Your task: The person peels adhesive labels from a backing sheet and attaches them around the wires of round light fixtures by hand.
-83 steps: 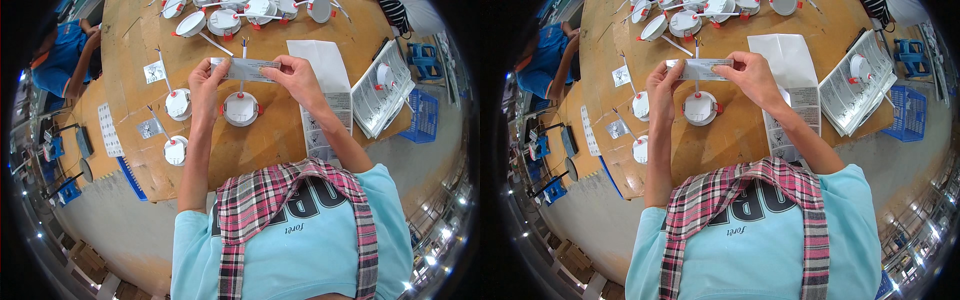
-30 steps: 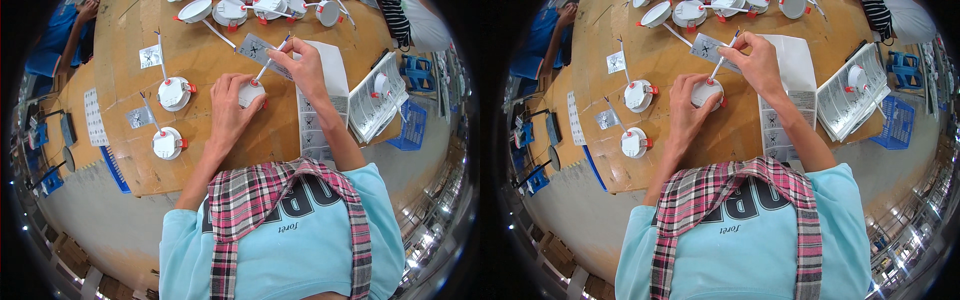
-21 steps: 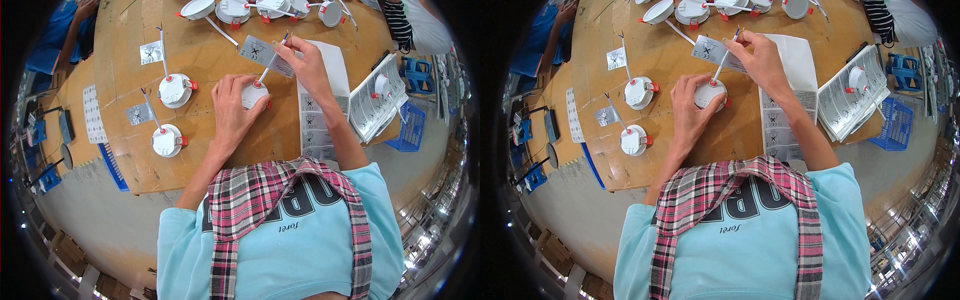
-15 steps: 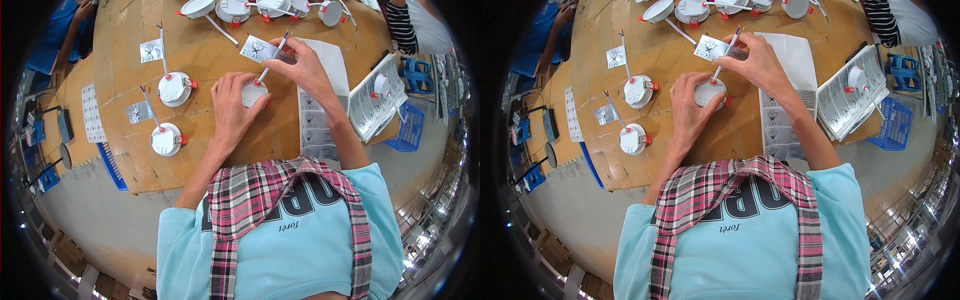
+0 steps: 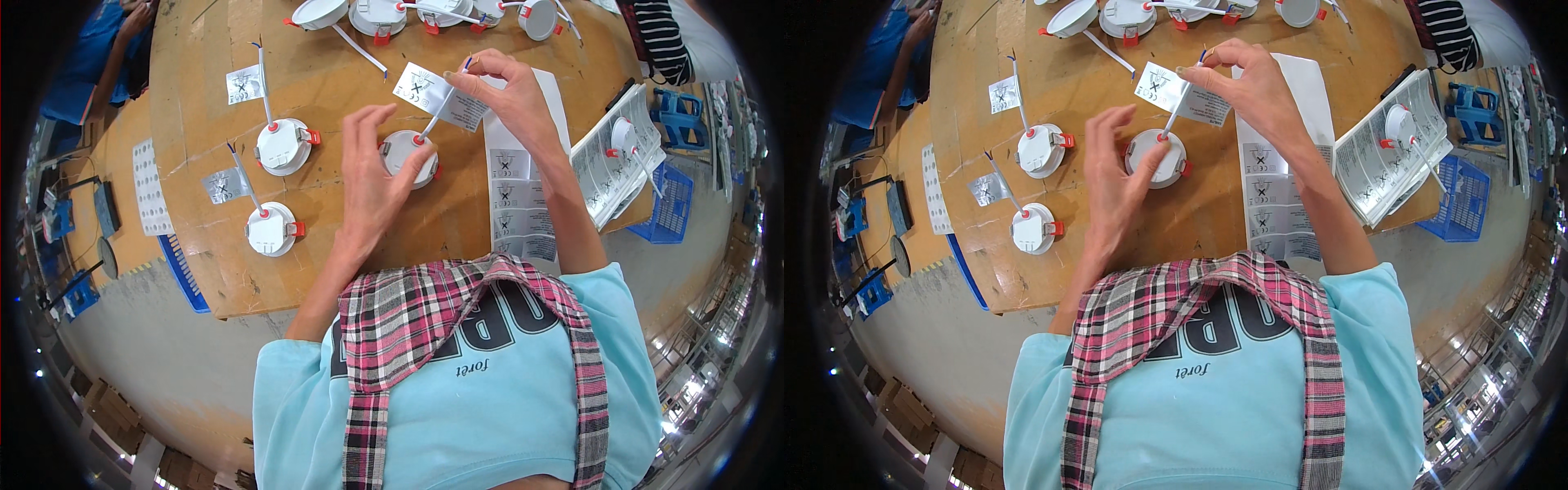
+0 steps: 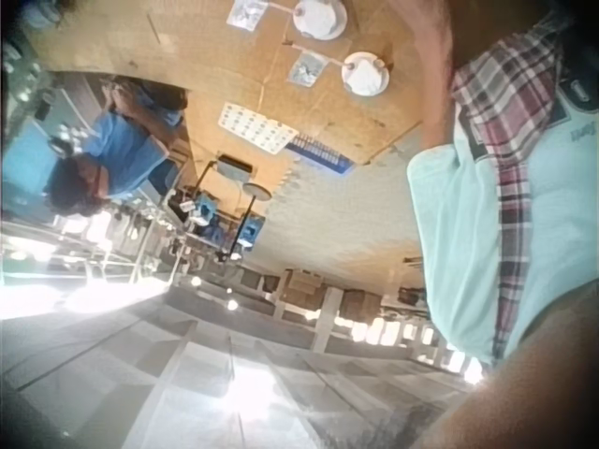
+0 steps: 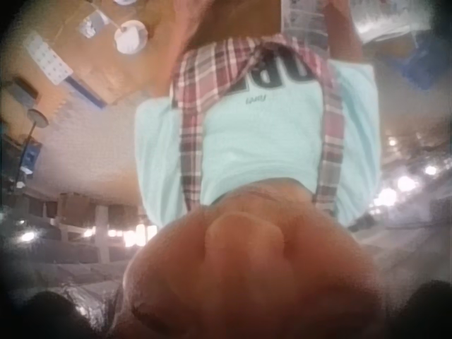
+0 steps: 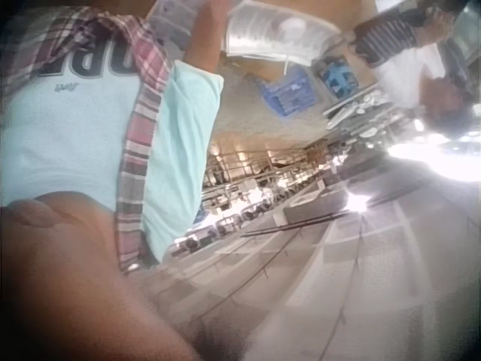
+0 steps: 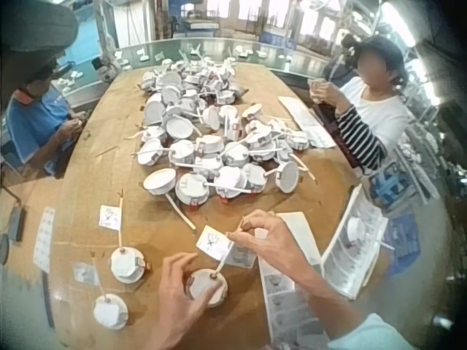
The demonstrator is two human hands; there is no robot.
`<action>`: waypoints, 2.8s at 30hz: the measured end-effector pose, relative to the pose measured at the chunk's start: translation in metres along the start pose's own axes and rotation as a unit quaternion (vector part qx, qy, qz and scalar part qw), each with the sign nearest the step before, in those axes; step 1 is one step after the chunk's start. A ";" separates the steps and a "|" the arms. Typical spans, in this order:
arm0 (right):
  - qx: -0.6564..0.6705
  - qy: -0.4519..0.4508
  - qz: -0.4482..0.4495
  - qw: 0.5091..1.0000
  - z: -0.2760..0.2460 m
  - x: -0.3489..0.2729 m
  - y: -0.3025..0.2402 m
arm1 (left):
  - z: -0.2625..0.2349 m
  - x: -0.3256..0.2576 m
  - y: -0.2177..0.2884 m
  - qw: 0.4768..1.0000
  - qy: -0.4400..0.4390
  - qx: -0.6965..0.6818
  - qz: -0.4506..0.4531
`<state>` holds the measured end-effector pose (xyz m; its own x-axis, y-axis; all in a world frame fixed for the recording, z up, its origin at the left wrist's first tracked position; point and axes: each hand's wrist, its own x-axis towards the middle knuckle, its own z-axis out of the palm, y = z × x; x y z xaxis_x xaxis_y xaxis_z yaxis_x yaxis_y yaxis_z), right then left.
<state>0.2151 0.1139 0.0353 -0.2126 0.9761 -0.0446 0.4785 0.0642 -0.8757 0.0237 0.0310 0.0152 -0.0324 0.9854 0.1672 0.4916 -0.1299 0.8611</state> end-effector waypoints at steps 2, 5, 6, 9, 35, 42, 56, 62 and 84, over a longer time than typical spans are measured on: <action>-0.002 0.005 0.000 1.000 0.000 -0.002 0.001 | -0.004 0.004 0.004 0.999 0.032 -0.027 -0.006; 0.001 0.016 -0.019 1.000 0.002 -0.004 0.003 | -0.005 0.006 -0.001 0.999 -0.014 -0.035 -0.022; 0.004 0.022 -0.037 0.999 0.003 -0.005 0.003 | -0.001 0.004 -0.006 0.999 -0.027 -0.023 -0.007; -0.010 0.014 -0.038 0.999 0.004 -0.006 -0.004 | 0.006 0.003 -0.012 0.999 -0.043 -0.029 0.011; 0.015 -0.063 -0.158 0.985 -0.008 -0.024 -0.015 | 0.025 0.085 -0.036 0.749 -0.446 -0.472 -0.132; 0.018 -0.051 -0.144 0.988 -0.009 -0.027 -0.008 | 0.009 0.080 -0.036 0.828 -0.353 -0.393 -0.189; 0.157 -0.009 -0.054 0.986 0.011 -0.033 -0.003 | 0.001 0.078 -0.039 0.860 -0.280 -0.384 -0.187; 0.221 0.027 -0.005 0.975 0.025 -0.039 -0.008 | 0.002 0.079 -0.045 0.862 -0.281 -0.387 -0.167; 0.264 0.061 0.043 0.962 0.035 -0.042 -0.012 | -0.008 0.080 -0.046 0.873 -0.268 -0.375 -0.160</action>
<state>0.1884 0.0652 0.0312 -0.0745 0.9922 -0.0999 -0.0155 -0.1013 -0.9947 -0.0085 0.1145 -0.0072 0.4465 0.8684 -0.2156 -0.1822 0.3242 0.9283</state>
